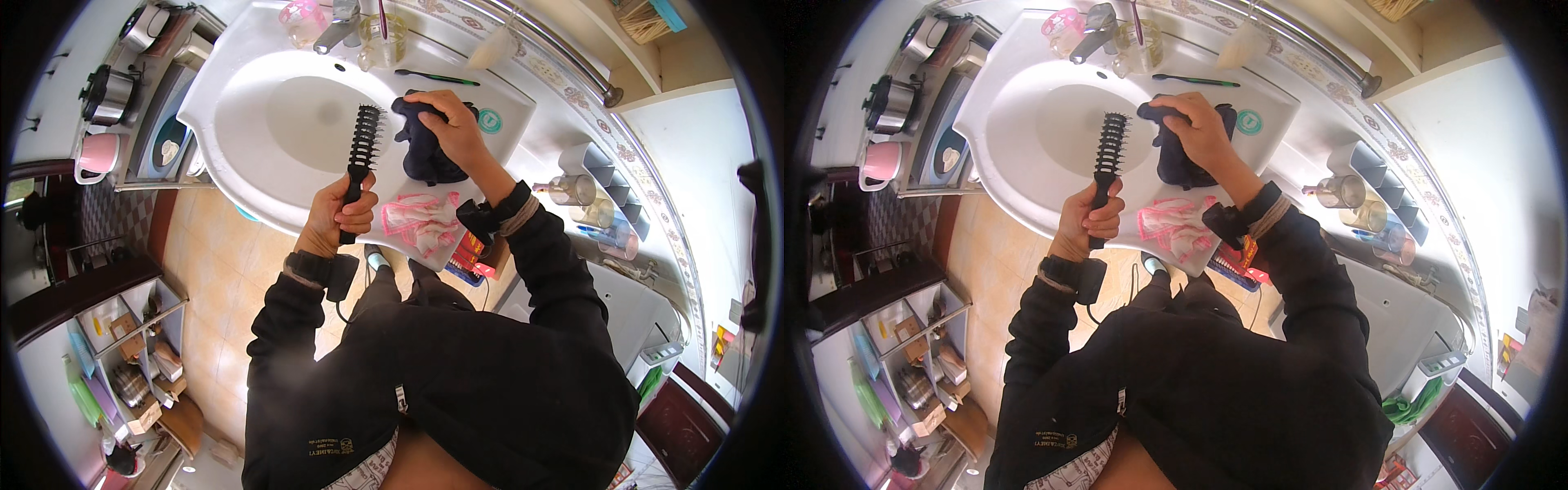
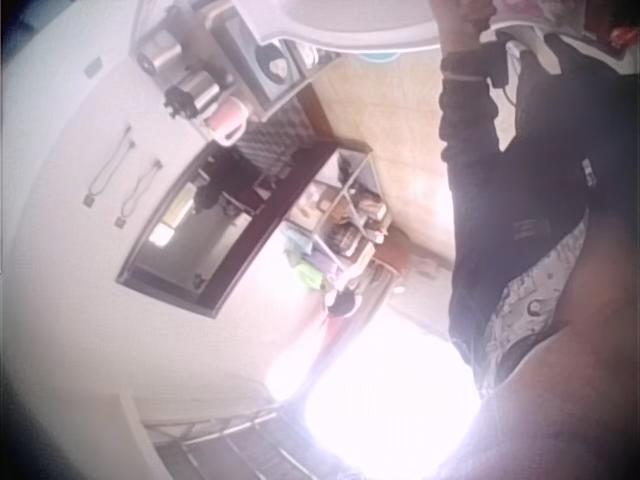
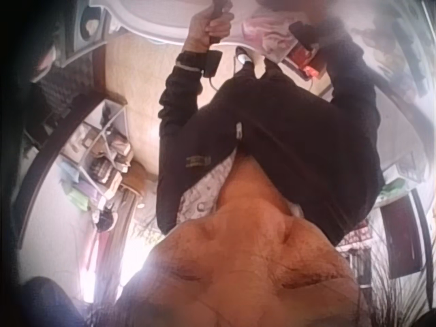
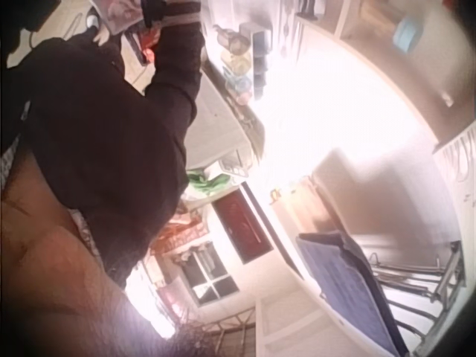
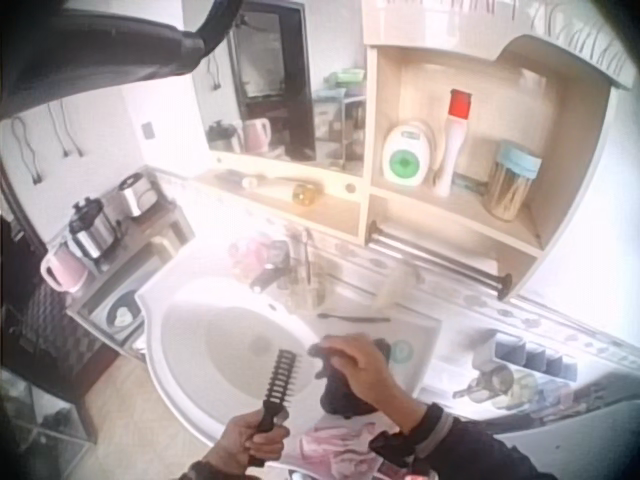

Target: The person cleans a round hairbrush using a toothbrush and water at a sink, then wipes it with a dark cloth. They place the brush in a wall-mounted organizer, adjust a plastic tray, and later wring out a dark cloth over the sink before placing it on a washing machine.

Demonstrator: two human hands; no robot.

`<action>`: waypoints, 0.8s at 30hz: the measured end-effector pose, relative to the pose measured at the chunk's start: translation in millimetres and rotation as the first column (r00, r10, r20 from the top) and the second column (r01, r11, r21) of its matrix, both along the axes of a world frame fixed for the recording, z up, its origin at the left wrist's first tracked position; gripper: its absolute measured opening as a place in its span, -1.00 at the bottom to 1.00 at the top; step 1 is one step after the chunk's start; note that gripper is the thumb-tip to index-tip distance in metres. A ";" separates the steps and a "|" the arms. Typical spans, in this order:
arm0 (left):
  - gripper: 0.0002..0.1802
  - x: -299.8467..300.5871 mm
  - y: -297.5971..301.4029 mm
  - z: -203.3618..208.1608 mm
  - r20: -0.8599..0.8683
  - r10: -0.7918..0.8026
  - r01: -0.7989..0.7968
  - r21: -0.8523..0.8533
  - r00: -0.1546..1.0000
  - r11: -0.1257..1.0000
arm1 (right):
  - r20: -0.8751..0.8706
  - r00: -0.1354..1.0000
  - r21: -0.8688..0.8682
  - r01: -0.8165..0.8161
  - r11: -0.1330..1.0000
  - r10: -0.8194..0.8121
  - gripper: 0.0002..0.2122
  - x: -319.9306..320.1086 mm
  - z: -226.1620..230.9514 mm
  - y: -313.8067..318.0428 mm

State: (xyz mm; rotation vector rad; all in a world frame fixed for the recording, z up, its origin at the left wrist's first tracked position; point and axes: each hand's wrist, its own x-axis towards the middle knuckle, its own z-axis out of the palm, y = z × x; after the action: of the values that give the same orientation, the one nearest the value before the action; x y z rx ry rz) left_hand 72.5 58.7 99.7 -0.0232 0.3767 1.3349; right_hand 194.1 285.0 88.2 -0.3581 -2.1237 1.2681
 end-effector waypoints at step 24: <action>-0.47 -9.9 33.0 -2.7 -0.594 0.301 -0.426 -0.078 0.746 0.901 | 0.064 0.992 0.181 -0.117 0.976 0.107 -0.71 41.7 69.4 10.3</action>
State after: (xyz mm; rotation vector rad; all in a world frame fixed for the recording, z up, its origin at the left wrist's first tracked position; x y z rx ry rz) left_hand 62.6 91.7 97.0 0.1391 1.0756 1.6791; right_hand 235.8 295.3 157.6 -0.1972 -2.3143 1.1215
